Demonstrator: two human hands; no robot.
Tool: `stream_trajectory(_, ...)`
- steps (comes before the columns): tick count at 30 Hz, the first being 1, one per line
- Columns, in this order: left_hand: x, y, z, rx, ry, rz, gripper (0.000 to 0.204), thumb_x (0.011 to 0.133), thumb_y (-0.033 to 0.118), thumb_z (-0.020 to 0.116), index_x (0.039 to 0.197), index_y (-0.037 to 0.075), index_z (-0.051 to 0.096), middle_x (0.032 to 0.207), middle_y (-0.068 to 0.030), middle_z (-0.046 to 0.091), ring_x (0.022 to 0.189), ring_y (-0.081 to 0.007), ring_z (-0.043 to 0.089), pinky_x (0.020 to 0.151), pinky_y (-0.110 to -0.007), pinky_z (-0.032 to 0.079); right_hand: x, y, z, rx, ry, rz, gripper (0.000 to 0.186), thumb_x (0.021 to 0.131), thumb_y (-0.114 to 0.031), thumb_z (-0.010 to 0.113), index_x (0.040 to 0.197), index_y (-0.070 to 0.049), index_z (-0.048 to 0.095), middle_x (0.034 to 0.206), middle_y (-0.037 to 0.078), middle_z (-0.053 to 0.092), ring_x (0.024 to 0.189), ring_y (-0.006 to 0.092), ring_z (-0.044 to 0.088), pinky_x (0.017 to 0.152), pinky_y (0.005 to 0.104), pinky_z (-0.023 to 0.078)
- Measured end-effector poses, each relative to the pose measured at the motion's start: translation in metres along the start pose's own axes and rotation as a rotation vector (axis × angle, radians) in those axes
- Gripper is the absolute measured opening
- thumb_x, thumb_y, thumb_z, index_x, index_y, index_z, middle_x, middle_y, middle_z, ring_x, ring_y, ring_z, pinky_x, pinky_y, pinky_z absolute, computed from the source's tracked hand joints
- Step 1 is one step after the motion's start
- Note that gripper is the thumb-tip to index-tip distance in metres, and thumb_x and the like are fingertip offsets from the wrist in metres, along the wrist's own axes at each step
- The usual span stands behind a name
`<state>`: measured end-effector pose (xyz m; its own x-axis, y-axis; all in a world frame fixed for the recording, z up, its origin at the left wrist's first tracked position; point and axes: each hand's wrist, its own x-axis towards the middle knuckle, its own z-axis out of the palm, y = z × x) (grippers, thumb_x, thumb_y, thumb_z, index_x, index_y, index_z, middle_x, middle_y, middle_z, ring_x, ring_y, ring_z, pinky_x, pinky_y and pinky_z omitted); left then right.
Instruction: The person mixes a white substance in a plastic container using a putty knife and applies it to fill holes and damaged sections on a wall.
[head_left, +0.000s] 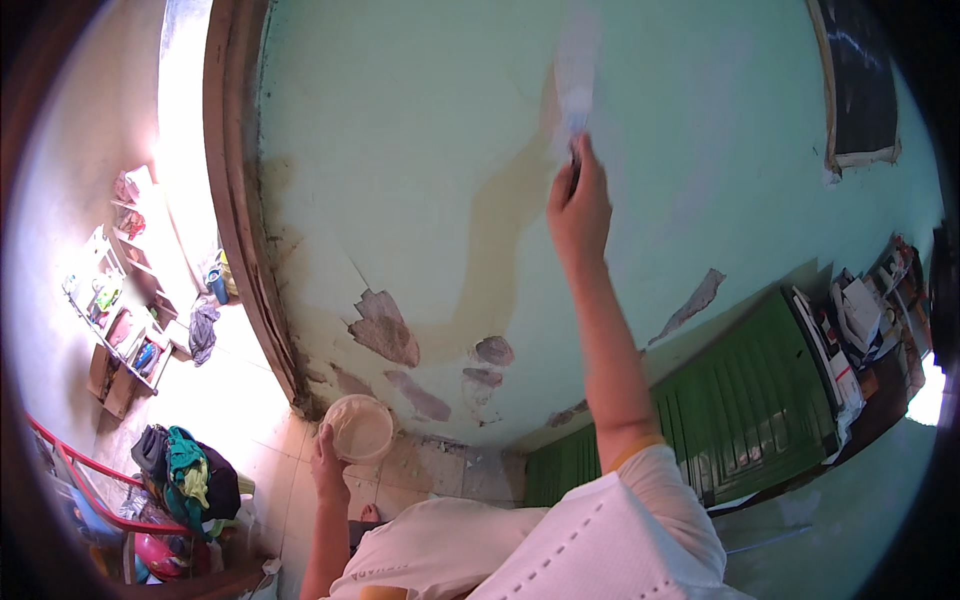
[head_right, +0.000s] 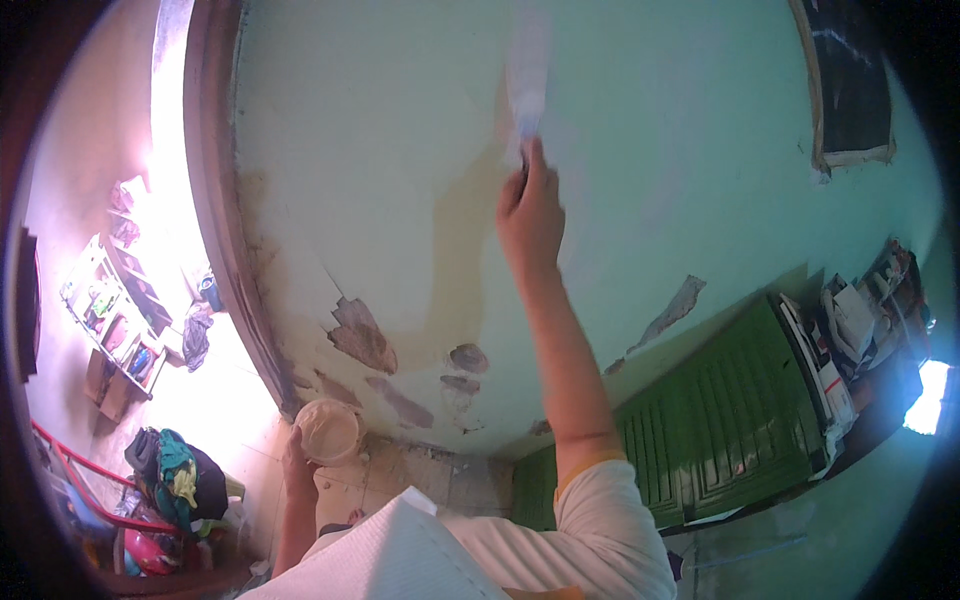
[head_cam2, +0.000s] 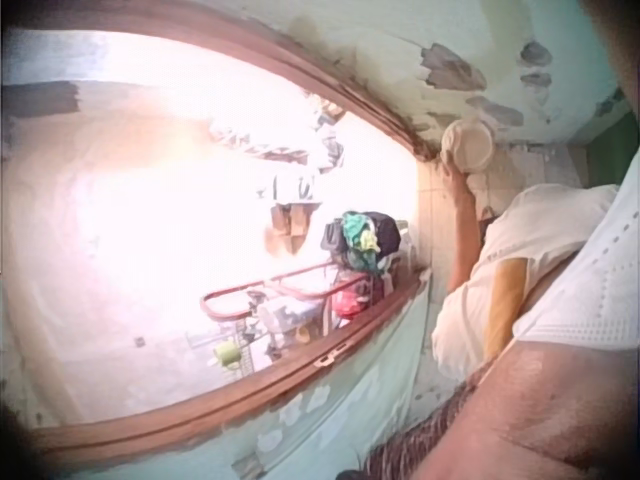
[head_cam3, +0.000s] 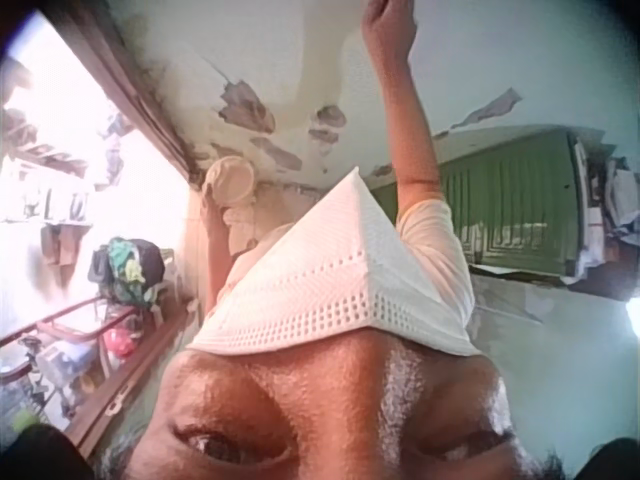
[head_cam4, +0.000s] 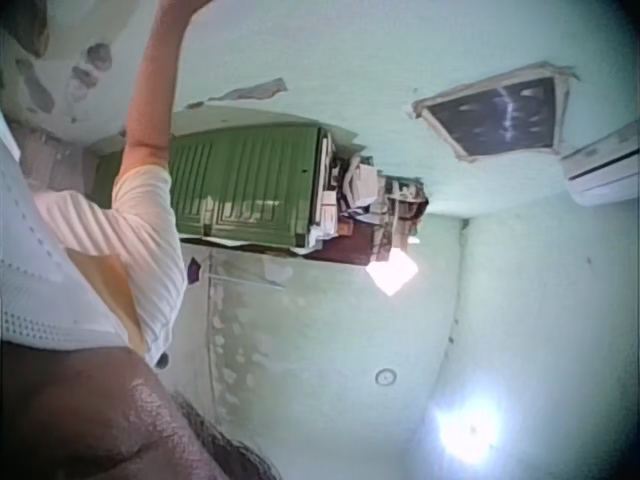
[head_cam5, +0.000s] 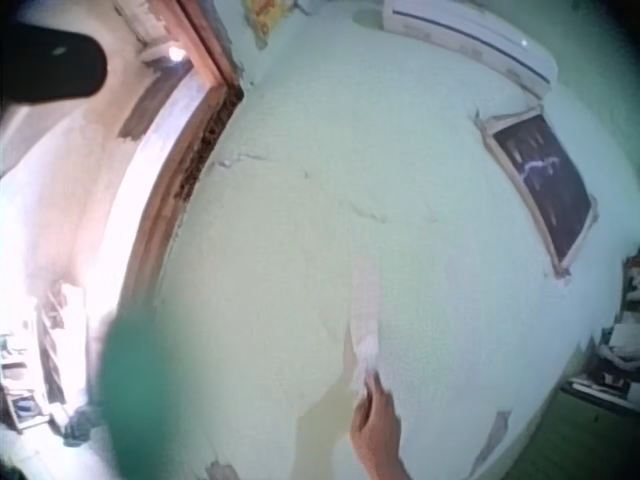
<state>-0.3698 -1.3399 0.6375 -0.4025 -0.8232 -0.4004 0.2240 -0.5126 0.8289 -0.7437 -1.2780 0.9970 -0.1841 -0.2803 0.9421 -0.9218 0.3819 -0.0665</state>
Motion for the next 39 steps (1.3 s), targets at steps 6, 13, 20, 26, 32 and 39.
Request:
stream_trajectory(6,0.018,0.010,-0.005,-0.010,-0.054,0.021,0.065,0.095,0.053,0.061,0.138,0.005,0.054,0.131,-0.0104,0.059,0.111,-0.0219,0.062,0.084,-0.036,0.053,-0.109,0.005,-0.010,0.156,-0.145,0.212,0.045,0.100,-0.008,0.052,0.144,0.001,0.045,0.124,0.023,0.062,0.115,0.0366,0.063,0.093,0.0431,0.054)
stream_trajectory(13,0.024,0.025,0.004,0.010,-0.083,0.030,0.064,0.094,0.054,0.062,0.133,0.004,0.056,0.127,-0.0102,0.060,0.110,-0.0221,0.063,0.084,-0.036,0.054,-0.020,0.005,-0.021,0.134,0.119,-0.043,0.044,0.101,-0.010,0.049,0.141,0.007,0.044,0.131,0.028,0.058,0.117,0.0406,0.062,0.098,0.0428,0.053)
stream_trajectory(20,0.032,0.031,-0.010,-0.026,-0.096,0.033,0.062,0.095,0.053,0.061,0.133,0.004,0.056,0.126,-0.0104,0.061,0.110,-0.0225,0.063,0.084,-0.037,0.054,0.082,-0.014,-0.006,0.109,0.197,-0.052,0.044,0.102,-0.013,0.048,0.142,0.005,0.044,0.132,0.026,0.058,0.117,0.0382,0.062,0.097,0.0427,0.053)
stream_trajectory(26,0.043,0.031,-0.023,-0.002,-0.083,0.065,0.067,0.095,0.055,0.060,0.138,0.004,0.054,0.131,-0.0122,0.059,0.111,-0.0233,0.063,0.080,-0.037,0.055,0.120,-0.007,0.014,-0.045,0.243,-0.085,0.043,0.102,-0.015,0.048,0.142,0.001,0.046,0.128,0.023,0.062,0.112,0.0374,0.065,0.094,0.0431,0.054)
stream_trajectory(32,0.051,0.041,-0.029,0.022,-0.099,0.041,0.070,0.095,0.058,0.060,0.140,0.004,0.053,0.132,-0.0124,0.058,0.112,-0.0237,0.063,0.078,-0.037,0.055,0.075,-0.011,0.024,-0.179,0.082,0.007,0.044,0.101,-0.013,0.049,0.142,0.001,0.045,0.128,0.024,0.063,0.112,0.0387,0.065,0.090,0.0443,0.056)
stream_trajectory(39,0.065,0.045,-0.034,0.018,-0.139,0.018,0.067,0.094,0.056,0.061,0.136,0.005,0.055,0.130,-0.0115,0.059,0.111,-0.0234,0.063,0.078,-0.037,0.056,0.097,-0.012,0.009,-0.075,0.299,-0.169,0.042,0.101,-0.012,0.050,0.140,0.003,0.045,0.127,0.025,0.063,0.111,0.0390,0.065,0.091,0.0445,0.056)
